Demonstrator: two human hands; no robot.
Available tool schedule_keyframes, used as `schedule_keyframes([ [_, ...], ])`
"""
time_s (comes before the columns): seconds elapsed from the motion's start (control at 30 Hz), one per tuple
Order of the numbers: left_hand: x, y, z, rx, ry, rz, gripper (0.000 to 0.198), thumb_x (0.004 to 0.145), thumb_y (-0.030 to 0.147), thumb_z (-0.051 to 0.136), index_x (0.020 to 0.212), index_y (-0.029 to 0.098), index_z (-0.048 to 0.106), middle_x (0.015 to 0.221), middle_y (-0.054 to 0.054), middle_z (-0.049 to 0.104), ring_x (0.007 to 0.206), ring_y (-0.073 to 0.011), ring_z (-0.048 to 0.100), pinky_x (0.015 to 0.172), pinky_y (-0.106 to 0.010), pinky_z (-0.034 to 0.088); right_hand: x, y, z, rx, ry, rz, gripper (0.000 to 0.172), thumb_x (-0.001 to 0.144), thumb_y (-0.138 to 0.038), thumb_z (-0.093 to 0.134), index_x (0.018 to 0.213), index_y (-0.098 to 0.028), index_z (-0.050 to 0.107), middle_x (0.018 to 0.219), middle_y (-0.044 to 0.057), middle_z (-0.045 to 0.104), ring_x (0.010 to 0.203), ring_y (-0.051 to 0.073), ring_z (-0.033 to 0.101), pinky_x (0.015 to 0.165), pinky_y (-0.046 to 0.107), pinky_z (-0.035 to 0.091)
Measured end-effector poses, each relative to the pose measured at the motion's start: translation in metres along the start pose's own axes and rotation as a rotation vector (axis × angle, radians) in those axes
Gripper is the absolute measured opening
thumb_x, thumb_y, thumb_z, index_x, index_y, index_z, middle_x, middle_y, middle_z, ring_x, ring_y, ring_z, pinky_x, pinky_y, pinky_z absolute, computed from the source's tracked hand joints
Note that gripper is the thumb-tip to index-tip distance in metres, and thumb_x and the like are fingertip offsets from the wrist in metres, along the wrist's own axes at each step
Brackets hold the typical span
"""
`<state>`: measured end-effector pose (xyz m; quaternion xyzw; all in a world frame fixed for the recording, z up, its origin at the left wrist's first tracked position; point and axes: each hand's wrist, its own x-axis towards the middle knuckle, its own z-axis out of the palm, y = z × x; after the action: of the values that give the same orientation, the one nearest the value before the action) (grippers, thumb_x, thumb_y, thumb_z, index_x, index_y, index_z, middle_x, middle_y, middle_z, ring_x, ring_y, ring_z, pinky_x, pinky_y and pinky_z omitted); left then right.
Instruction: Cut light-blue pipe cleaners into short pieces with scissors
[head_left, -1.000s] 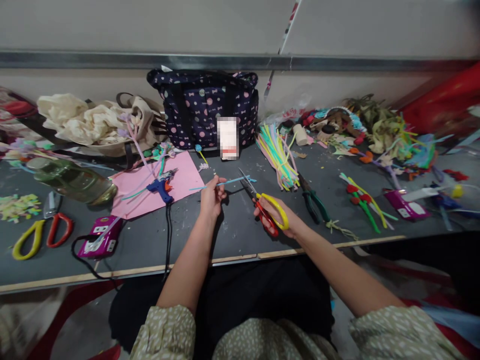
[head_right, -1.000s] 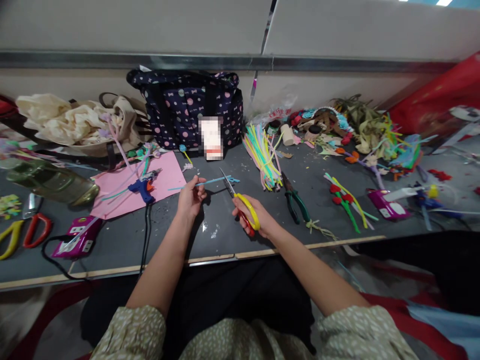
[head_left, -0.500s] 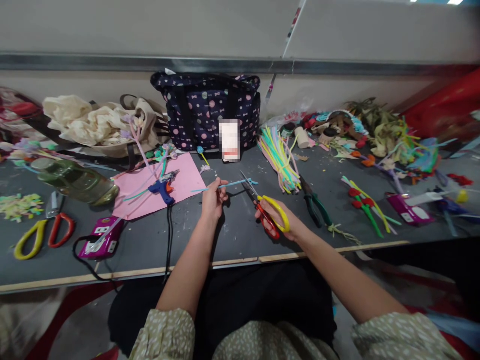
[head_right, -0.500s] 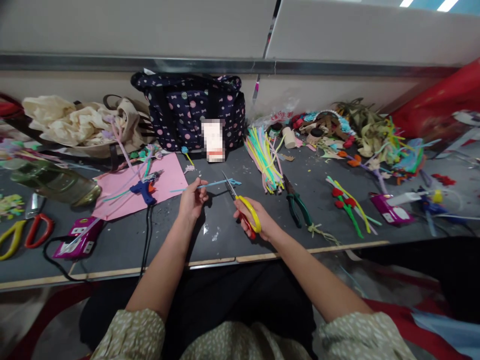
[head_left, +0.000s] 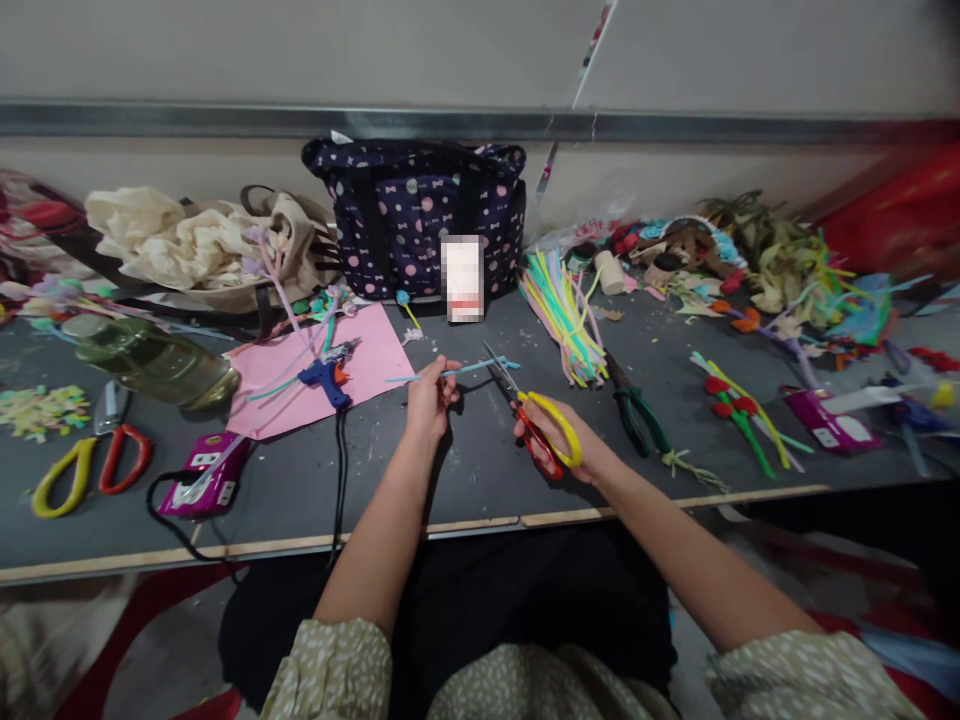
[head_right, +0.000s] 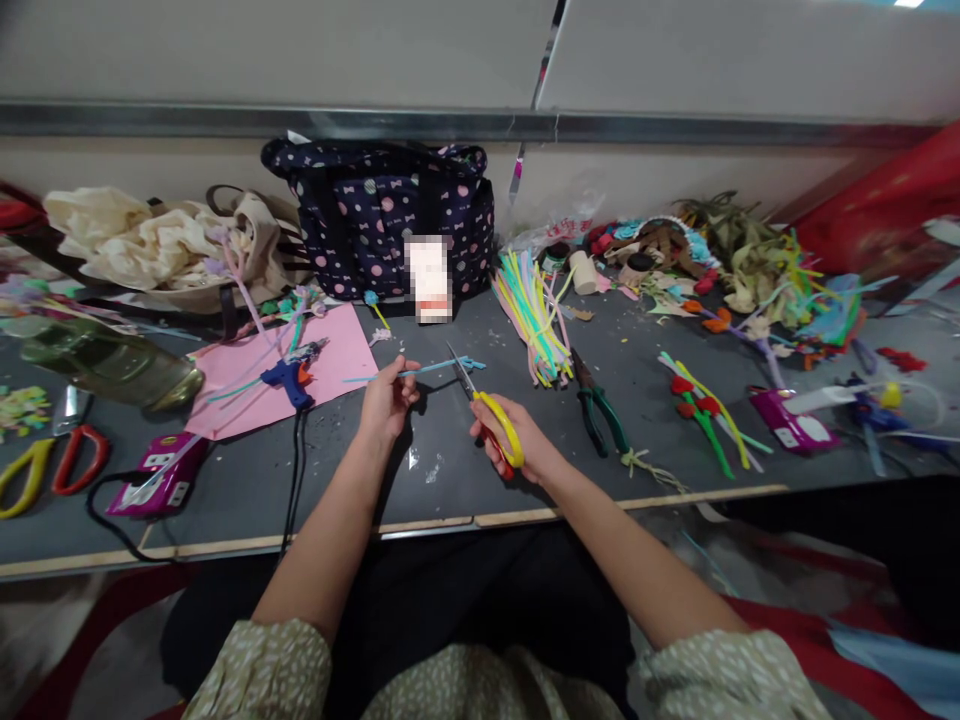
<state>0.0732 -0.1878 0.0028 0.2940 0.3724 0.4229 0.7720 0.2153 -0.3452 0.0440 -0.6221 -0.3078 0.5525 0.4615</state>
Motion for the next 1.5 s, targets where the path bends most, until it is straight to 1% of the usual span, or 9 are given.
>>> schedule_keyframes([
  [0.2, -0.001, 0.001, 0.001, 0.008, 0.012, 0.003, 0.029, 0.08, 0.039, 0.072, 0.072, 0.011, 0.068, 0.046, 0.006, 0.04, 0.039, -0.0038, 0.03, 0.041, -0.017, 0.027, 0.002, 0.001, 0.001, -0.028, 0.009, -0.002, 0.054, 0.081, -0.074, 0.06, 0.077, -0.02, 0.053, 0.037, -0.009, 0.044, 0.024, 0.008, 0.038, 0.025, 0.017, 0.032],
  [0.37, 0.001, 0.002, -0.002, 0.025, 0.067, 0.024, 0.03, 0.078, 0.04, 0.073, 0.07, 0.011, 0.067, 0.044, 0.01, 0.028, 0.039, -0.0033, 0.021, 0.039, -0.017, 0.02, 0.011, 0.006, -0.003, 0.012, -0.008, 0.031, 0.048, 0.081, -0.067, 0.066, 0.086, -0.02, 0.058, 0.05, -0.007, 0.056, 0.024, 0.007, 0.038, 0.023, 0.019, 0.034],
  [0.47, 0.004, 0.002, -0.005, 0.029, 0.098, 0.047, 0.032, 0.078, 0.042, 0.073, 0.069, 0.012, 0.067, 0.045, 0.01, 0.025, 0.039, -0.0032, 0.019, 0.04, -0.017, 0.018, 0.017, 0.008, -0.005, 0.043, -0.011, 0.083, 0.046, 0.082, -0.065, 0.064, 0.089, -0.02, 0.059, 0.051, -0.007, 0.057, 0.024, 0.007, 0.04, 0.024, 0.02, 0.035],
  [0.73, 0.005, 0.005, -0.007, -0.003, 0.135, 0.067, 0.029, 0.081, 0.039, 0.071, 0.071, 0.012, 0.067, 0.046, 0.01, 0.026, 0.039, -0.0036, 0.022, 0.04, -0.018, 0.018, 0.021, 0.01, -0.007, 0.046, -0.031, 0.131, 0.05, 0.081, -0.066, 0.063, 0.101, -0.02, 0.061, 0.05, -0.007, 0.055, 0.024, 0.009, 0.041, 0.024, 0.022, 0.038],
  [0.93, 0.006, 0.005, -0.01, -0.008, 0.13, 0.074, 0.027, 0.083, 0.035, 0.068, 0.071, 0.011, 0.067, 0.045, 0.009, 0.026, 0.039, -0.0035, 0.022, 0.04, -0.017, 0.02, 0.024, 0.011, -0.006, 0.054, -0.041, 0.131, 0.046, 0.081, -0.065, 0.063, 0.091, -0.02, 0.058, 0.045, -0.009, 0.051, 0.025, 0.01, 0.041, 0.025, 0.022, 0.039],
  [1.03, 0.006, 0.005, -0.01, -0.008, 0.117, 0.079, 0.027, 0.082, 0.036, 0.069, 0.071, 0.011, 0.067, 0.046, 0.009, 0.027, 0.039, -0.0033, 0.023, 0.04, -0.017, 0.02, 0.025, 0.014, -0.002, 0.022, -0.015, 0.084, 0.045, 0.079, -0.064, 0.065, 0.082, -0.02, 0.054, 0.041, -0.01, 0.045, 0.023, 0.008, 0.039, 0.024, 0.019, 0.033],
  [1.2, 0.005, 0.009, -0.008, -0.033, 0.117, 0.048, 0.027, 0.084, 0.035, 0.069, 0.07, 0.012, 0.065, 0.045, 0.009, 0.031, 0.038, -0.0031, 0.025, 0.04, -0.016, 0.021, 0.027, 0.018, -0.002, 0.041, -0.01, 0.029, 0.045, 0.077, -0.061, 0.066, 0.09, -0.019, 0.057, 0.05, -0.01, 0.05, 0.025, 0.006, 0.037, 0.025, 0.019, 0.032],
  [1.33, 0.007, 0.012, -0.009, -0.139, 0.101, 0.035, 0.026, 0.086, 0.031, 0.067, 0.069, 0.012, 0.063, 0.044, 0.008, 0.032, 0.037, -0.0031, 0.026, 0.039, -0.016, 0.022, 0.024, 0.02, -0.006, 0.047, 0.001, 0.003, 0.036, 0.073, -0.042, 0.068, 0.097, -0.017, 0.058, 0.054, -0.009, 0.052, 0.031, 0.007, 0.042, 0.029, 0.02, 0.038],
  [1.5, 0.006, 0.014, -0.009, -0.192, 0.107, 0.032, 0.028, 0.09, 0.03, 0.063, 0.068, 0.012, 0.063, 0.043, 0.007, 0.035, 0.037, -0.0035, 0.028, 0.039, -0.017, 0.024, 0.008, 0.025, -0.01, 0.19, 0.006, -0.054, 0.052, 0.058, -0.019, 0.063, 0.11, -0.018, 0.057, 0.07, -0.006, 0.06, 0.051, 0.012, 0.06, 0.045, 0.024, 0.053],
])
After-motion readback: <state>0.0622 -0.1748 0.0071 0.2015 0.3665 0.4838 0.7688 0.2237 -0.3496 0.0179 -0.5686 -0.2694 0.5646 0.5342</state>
